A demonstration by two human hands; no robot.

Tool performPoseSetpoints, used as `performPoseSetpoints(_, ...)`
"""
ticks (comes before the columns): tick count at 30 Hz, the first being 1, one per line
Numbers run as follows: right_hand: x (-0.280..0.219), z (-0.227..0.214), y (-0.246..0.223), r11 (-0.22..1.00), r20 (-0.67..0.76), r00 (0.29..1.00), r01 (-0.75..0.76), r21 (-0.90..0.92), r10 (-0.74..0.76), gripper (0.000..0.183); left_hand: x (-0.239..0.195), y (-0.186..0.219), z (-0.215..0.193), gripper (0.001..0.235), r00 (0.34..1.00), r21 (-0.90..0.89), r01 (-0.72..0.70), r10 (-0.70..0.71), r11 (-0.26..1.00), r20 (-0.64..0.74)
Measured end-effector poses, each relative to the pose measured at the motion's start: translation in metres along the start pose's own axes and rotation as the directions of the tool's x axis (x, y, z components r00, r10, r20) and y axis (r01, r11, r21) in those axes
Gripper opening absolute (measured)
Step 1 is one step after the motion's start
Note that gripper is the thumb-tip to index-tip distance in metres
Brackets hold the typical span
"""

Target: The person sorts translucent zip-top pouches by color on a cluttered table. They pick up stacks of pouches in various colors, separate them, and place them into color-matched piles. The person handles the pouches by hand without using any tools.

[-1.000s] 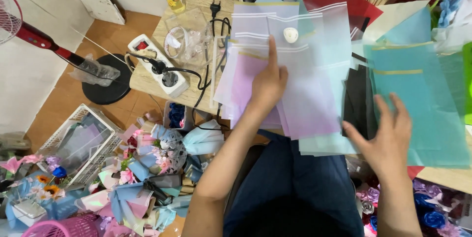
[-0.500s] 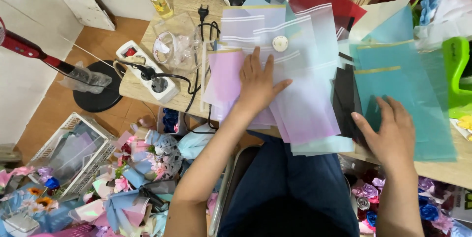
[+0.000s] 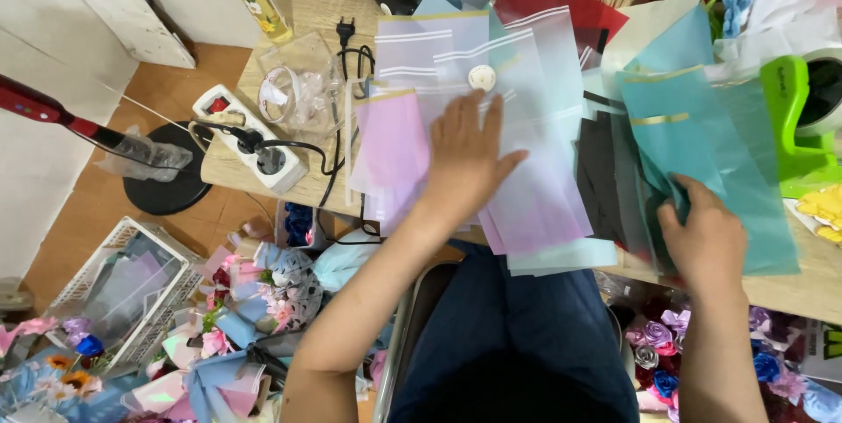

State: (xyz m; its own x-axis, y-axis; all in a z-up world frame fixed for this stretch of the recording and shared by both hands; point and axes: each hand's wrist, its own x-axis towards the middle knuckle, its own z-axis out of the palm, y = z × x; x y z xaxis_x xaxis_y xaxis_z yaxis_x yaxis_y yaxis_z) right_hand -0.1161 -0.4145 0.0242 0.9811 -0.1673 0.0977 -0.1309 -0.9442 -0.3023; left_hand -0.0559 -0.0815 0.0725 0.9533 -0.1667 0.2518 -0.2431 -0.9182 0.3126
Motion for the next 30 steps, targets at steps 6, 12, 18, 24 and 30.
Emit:
performPoseSetpoints(6,0.000,0.004,0.035,0.995,-0.184,0.978,0.090,-0.036,-0.095,0.042,-0.025,0.069,0.051,0.063,0.946,-0.262,-0.323,0.315,0.909,-0.074)
performPoseSetpoints(12,-0.016,-0.025,0.002,0.967,-0.157,0.961,0.206,-0.151,-0.229,0.078,-0.024,0.101,0.107,0.058,0.929,-0.287,-0.362,0.319,0.887,-0.187)
performPoseSetpoints(18,-0.024,-0.052,-0.049,0.963,0.386,0.919,0.029,-0.269,0.080,0.113,-0.030,0.101,0.129,0.055,0.874,0.088,-0.365,0.374,0.927,-0.312)
performPoseSetpoints(24,-0.027,-0.014,0.024,0.987,0.164,0.979,0.133,-0.087,-0.118,0.064,-0.027,0.099,0.139,0.053,0.879,0.059,-0.345,0.345,0.937,-0.328)
performPoseSetpoints(30,-0.034,-0.010,0.059,0.983,-0.216,0.976,0.079,0.166,-0.042,0.025,-0.024,0.117,0.091,0.079,0.828,-0.179,-0.373,0.239,0.910,-0.508)
